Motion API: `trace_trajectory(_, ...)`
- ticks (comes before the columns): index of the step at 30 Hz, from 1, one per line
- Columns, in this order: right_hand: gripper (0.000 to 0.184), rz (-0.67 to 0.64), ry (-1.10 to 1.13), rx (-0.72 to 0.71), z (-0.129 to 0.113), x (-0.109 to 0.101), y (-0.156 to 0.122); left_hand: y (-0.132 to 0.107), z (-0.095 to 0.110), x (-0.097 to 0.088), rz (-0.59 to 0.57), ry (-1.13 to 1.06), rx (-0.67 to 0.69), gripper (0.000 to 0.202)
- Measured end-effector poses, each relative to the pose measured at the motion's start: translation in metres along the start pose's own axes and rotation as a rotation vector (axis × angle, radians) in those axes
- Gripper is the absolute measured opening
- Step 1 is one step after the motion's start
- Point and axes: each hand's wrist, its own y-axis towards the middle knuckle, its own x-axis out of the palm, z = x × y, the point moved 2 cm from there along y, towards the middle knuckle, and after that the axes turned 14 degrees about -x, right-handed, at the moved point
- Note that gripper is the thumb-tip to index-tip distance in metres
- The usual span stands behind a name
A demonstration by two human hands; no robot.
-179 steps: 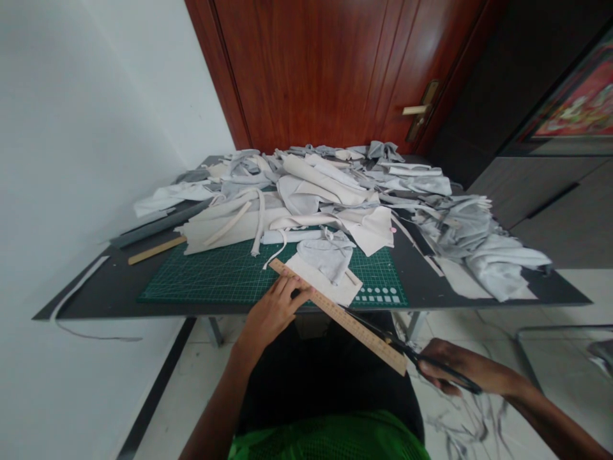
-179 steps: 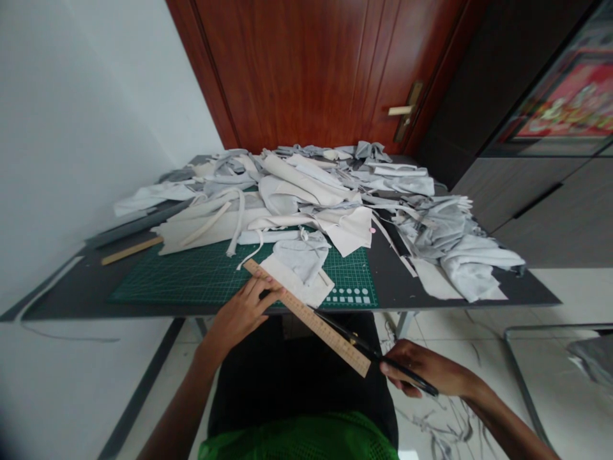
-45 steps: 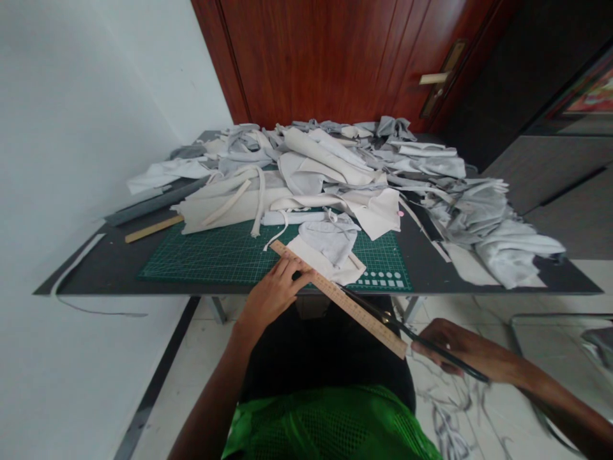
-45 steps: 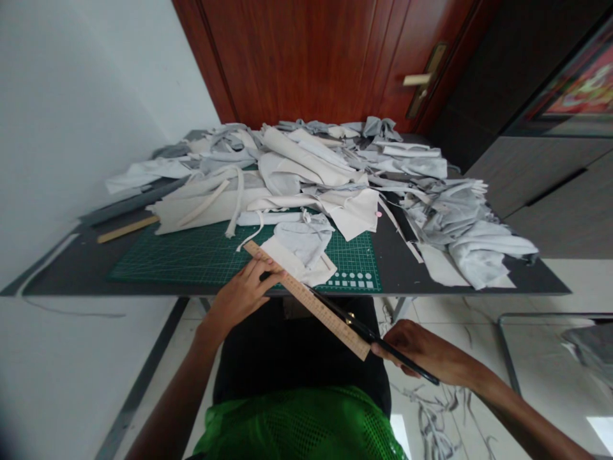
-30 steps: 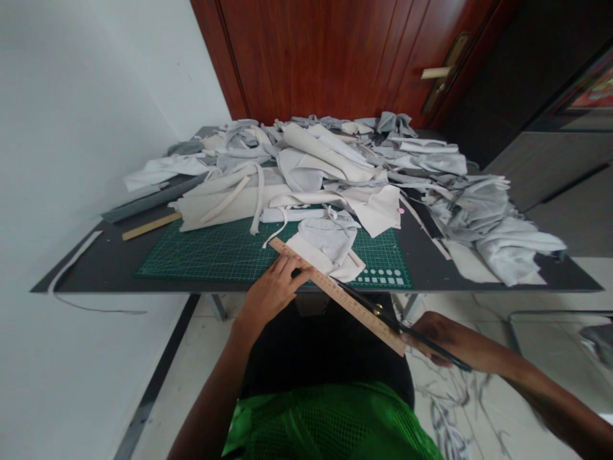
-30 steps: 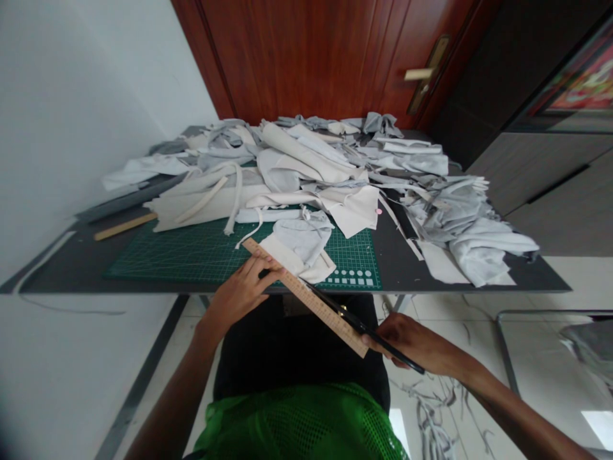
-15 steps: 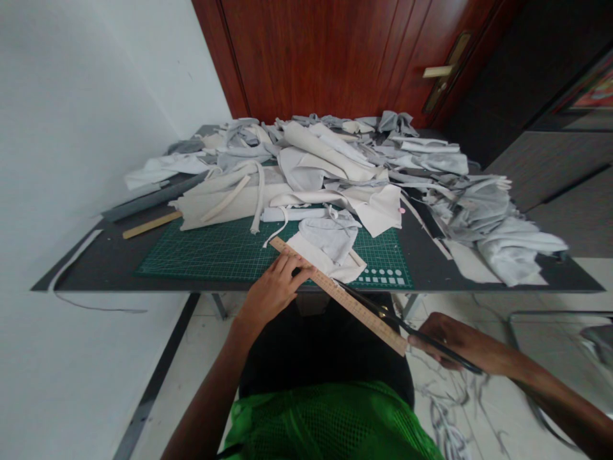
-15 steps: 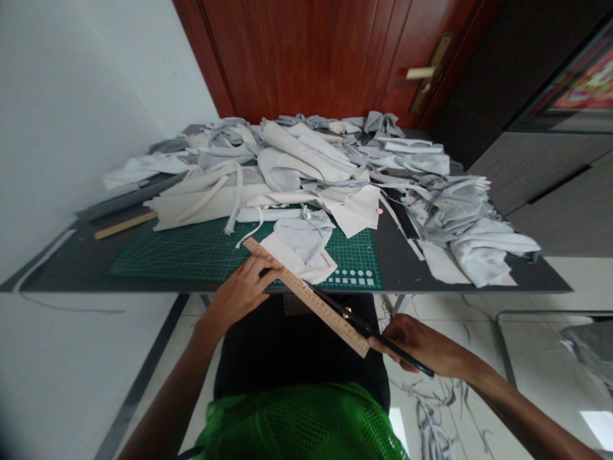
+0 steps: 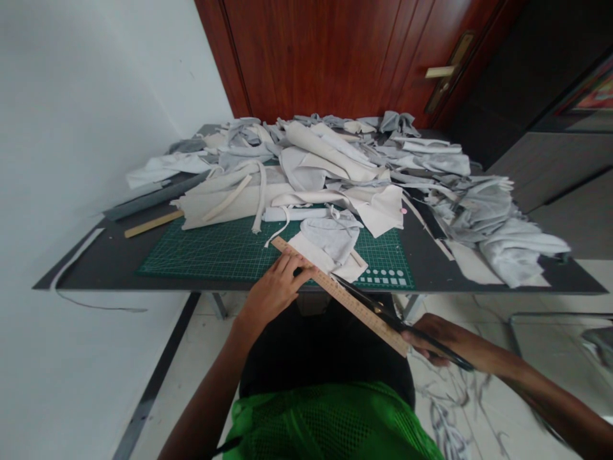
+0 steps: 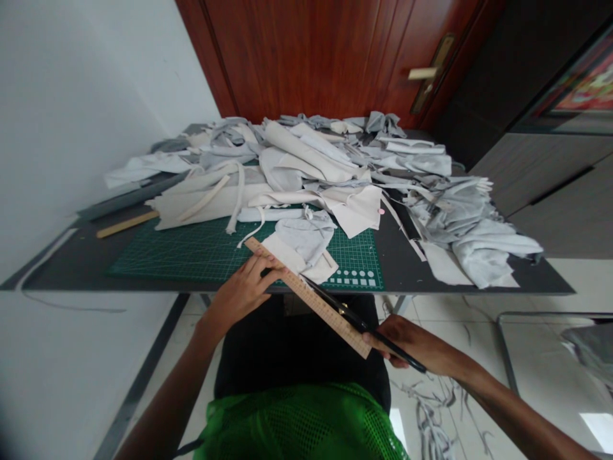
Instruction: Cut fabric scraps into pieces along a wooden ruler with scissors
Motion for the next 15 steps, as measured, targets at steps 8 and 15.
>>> trace_trajectory(8,0.073,-0.007,0.057,0.036,0.006,0.001,0.001,-0.001,-0.001,0.0,0.012,-0.025,0.0,0.079)
trace_trajectory(15,0.079,-0.019,-0.037,0.079,-0.006,-0.004,-0.008,0.0,0.001,-0.004,0.034,-0.012,0.025,0.062)
